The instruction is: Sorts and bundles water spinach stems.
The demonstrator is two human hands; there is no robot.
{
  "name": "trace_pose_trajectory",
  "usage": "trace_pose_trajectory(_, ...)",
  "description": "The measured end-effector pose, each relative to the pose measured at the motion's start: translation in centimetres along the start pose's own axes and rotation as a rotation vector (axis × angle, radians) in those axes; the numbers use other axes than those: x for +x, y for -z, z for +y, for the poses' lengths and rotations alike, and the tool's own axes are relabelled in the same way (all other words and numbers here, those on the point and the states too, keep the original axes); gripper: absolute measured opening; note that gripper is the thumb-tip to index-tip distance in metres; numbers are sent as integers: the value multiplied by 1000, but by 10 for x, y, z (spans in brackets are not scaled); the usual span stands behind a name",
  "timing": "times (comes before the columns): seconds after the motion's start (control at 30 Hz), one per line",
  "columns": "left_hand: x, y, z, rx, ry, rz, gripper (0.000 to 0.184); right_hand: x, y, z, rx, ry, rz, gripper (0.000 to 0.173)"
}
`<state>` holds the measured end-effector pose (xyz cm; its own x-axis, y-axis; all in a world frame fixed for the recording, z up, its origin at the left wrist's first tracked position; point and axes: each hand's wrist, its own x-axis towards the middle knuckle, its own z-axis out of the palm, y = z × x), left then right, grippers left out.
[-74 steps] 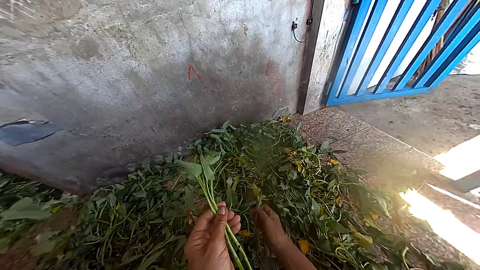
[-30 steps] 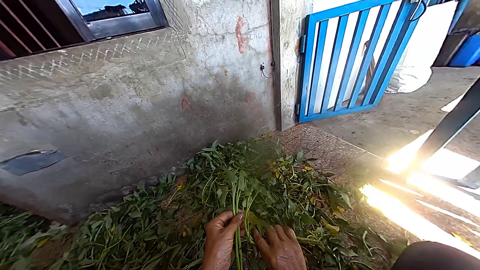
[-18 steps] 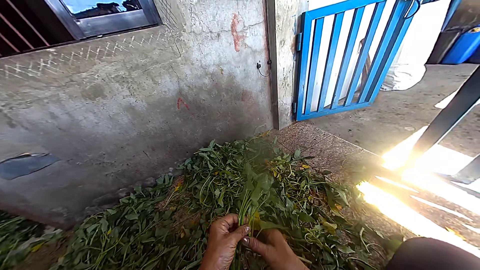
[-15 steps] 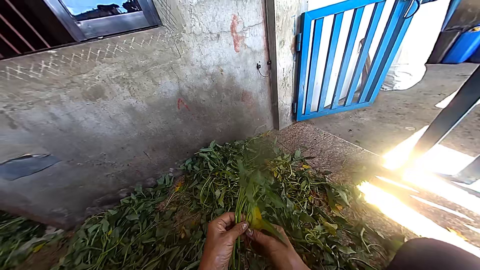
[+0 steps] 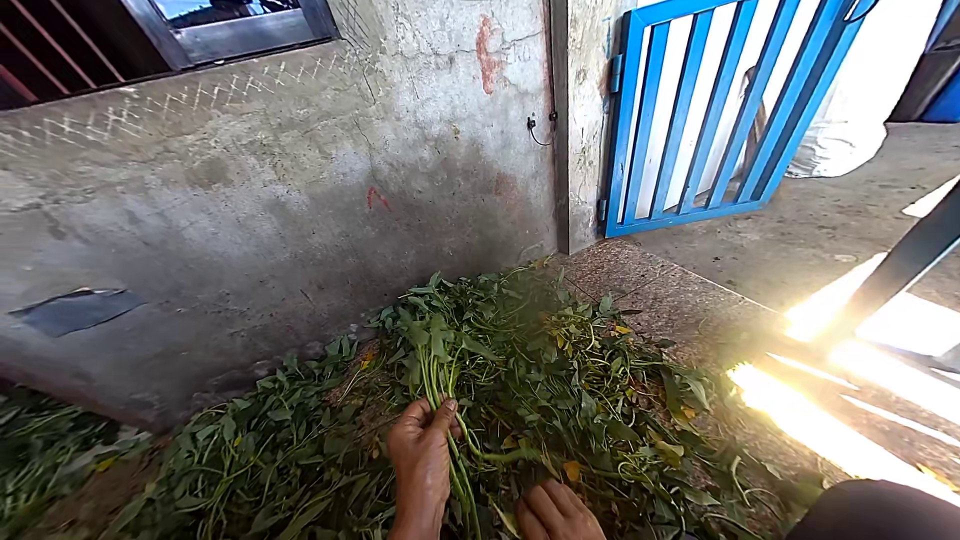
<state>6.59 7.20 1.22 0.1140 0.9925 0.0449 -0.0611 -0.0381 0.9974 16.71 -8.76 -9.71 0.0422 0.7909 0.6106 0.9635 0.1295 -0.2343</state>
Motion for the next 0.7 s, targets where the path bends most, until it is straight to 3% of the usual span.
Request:
trace_pose_trajectory(0.07,3,4,7,-32,39,23,5,-18,10,-1,43,-180,-381,15)
trace_pose_trajectory(0.13,1,3,8,-64,87,13,6,-11,27,1,89,-407,-829,43)
trace_pose_trajectory(0.17,-1,2,6,-71,107,1,6,-3,36,2,110,-442,-898,46)
trace_pose_trajectory(0.2,-3,0,4,-77,129,-12,6,5,47,1,146,-424,-833,37)
trace_pose_trajectory(0.27,-6,-4,0,-93,176,-37,6,21,59,-5,141,-306,-445,22)
trace_pose_trajectory(0.33,-9,-9,-2,-106,220,-67,7,39,49,-6,-11,-211,-54,24)
trace_pose_trajectory(0.37,-11,-10,-2,-113,235,-81,7,48,40,-4,-84,-188,42,30)
trace_pose_trajectory(0.43,-13,-11,-2,-146,267,-94,6,58,14,8,-185,-151,118,33)
trace_pose_trajectory(0.53,-13,-8,0,-211,330,-134,3,63,-5,20,-152,-82,119,12)
trace_pose_trajectory(0.7,-12,-1,-4,-203,376,-279,11,63,-10,20,-78,-44,112,15)
